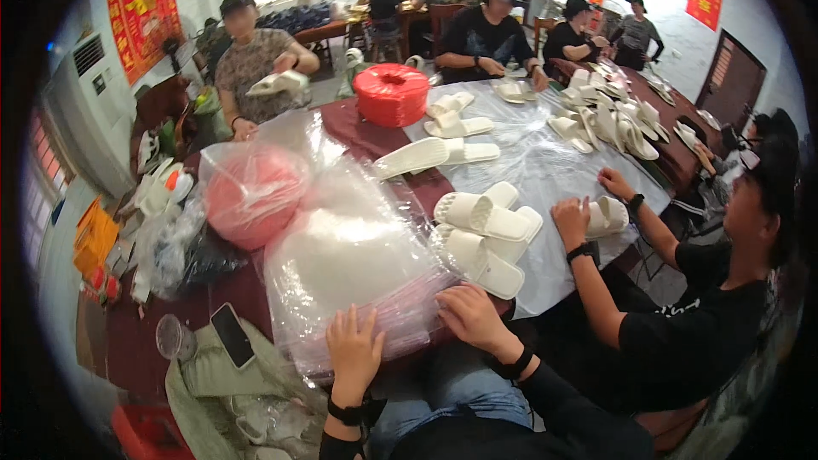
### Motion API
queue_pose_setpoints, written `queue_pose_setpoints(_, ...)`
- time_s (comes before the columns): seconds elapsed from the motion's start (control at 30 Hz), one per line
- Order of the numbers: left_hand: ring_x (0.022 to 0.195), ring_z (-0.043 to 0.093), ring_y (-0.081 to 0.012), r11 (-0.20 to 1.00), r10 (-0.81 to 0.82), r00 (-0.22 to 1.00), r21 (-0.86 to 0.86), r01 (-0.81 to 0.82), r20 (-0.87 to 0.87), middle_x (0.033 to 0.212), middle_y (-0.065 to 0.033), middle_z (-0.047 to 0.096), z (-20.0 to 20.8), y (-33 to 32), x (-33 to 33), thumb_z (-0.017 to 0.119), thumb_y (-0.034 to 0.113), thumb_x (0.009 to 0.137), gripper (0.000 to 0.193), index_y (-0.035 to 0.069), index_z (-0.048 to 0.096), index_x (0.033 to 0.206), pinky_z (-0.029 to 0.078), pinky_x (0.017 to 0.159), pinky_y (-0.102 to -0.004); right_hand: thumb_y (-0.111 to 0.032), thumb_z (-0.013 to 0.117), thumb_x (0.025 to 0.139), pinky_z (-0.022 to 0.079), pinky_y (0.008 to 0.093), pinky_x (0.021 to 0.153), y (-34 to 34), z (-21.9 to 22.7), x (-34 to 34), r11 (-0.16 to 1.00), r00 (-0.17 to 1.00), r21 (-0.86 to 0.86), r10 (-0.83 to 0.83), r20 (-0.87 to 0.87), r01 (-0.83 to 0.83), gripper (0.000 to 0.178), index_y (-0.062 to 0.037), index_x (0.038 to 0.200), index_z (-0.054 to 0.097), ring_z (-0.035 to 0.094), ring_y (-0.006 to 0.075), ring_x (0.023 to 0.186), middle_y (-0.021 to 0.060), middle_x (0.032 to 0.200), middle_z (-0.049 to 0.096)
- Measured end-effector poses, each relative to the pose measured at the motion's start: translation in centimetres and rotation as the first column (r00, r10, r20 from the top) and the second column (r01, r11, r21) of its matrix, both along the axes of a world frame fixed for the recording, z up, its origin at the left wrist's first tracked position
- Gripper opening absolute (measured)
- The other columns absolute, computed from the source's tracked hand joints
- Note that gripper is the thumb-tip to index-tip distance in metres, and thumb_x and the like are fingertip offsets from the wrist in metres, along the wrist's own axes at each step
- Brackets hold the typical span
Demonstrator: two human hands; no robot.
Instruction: Packing finished white slippers into clear plastic bags at a manufacturing table.
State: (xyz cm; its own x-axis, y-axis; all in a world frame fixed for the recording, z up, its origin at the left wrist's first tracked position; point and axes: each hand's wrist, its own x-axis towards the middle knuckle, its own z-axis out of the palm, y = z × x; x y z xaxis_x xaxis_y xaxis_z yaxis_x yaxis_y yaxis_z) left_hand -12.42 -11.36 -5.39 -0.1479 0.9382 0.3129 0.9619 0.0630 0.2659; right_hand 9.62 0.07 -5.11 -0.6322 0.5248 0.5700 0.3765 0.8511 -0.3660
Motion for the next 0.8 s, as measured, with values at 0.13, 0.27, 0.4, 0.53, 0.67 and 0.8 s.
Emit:
queue_pose_setpoints(0.13,0.121,0.036,-0.0424,1.0,0.007,1.0,-0.008,-0.007,0.029,0.131,-0.0195,0.041,-0.7,-0.1,0.6,0.061,0.027,0.08,0.042,0.013,0.056,0.119,0.026,0.1,-0.0541,-0.014,0.065,0.077,0.043,0.039,0.083,0.8,0.4,1.4,0.991,0.991,-0.044,-0.129,-0.025,0.128,0.032,-0.0031,0.105,0.057,0.056,0.0299,0.093,0.0132,0.098,0.06)
queue_pose_setpoints(0.27,0.121,0.035,-0.0417,0.993,-0.024,1.0,0.119,0.026,-0.02,0.132,-0.0205,0.04,0.4,-0.4,0.9,0.062,0.02,0.079,0.035,0.011,0.058,0.113,0.026,0.1,-0.0533,-0.012,0.064,0.075,0.042,0.0394,0.084,1.0,0.4,-0.5,0.994,0.994,-0.052,-0.097,-0.047,0.095,0.032,-0.0032,0.105,0.057,0.055,0.0308,0.094,0.0136,0.1,0.059)
queue_pose_setpoints(0.4,0.119,0.038,-0.041,0.957,-0.176,0.95,0.27,0.104,0.259,0.13,-0.0219,0.041,3.2,-0.3,2.2,0.061,0.014,0.078,0.032,0.008,0.059,0.11,0.03,0.099,-0.0501,-0.016,0.067,0.077,0.042,0.038,0.084,-1.5,0.9,-3.0,0.945,0.96,-0.216,0.206,-0.188,-0.245,0.04,-0.0052,0.113,0.055,0.054,0.0311,0.097,0.0141,0.105,0.058)
queue_pose_setpoints(0.53,0.114,0.045,-0.0388,0.892,-0.265,0.836,0.451,0.024,0.481,0.125,-0.0242,0.045,5.7,-0.2,3.4,0.058,0.008,0.078,0.026,0.004,0.061,0.104,0.036,0.094,-0.0453,-0.035,0.068,0.078,0.04,0.0364,0.092,-6.9,1.6,-4.9,0.523,0.795,-0.631,0.542,-0.273,-0.573,0.063,-0.0008,0.126,0.044,0.051,0.0302,0.11,0.02,0.119,0.052)
queue_pose_setpoints(0.67,0.11,0.048,-0.0373,0.878,-0.379,0.586,0.478,-0.016,0.716,0.124,-0.0251,0.044,6.1,0.2,4.5,0.053,0.01,0.083,0.024,0.003,0.059,0.105,0.04,0.091,-0.0432,-0.032,0.076,0.073,0.048,0.0328,0.072,-9.7,2.1,-5.7,0.214,0.734,-0.818,0.598,-0.322,-0.534,0.063,0.0,0.119,0.048,0.057,0.0173,0.085,0.0112,0.097,0.062)
queue_pose_setpoints(0.8,0.111,0.048,-0.0358,0.913,-0.408,-0.087,0.407,-0.031,0.909,0.127,-0.0191,0.044,6.3,-0.1,5.0,0.05,0.021,0.089,0.027,0.005,0.056,0.11,0.037,0.096,-0.0476,-0.028,0.074,0.076,0.048,0.0321,0.073,-9.8,1.2,-5.8,0.097,0.686,-0.829,0.619,-0.383,-0.551,0.058,0.0021,0.118,0.048,0.058,0.0163,0.084,0.0101,0.091,0.064)
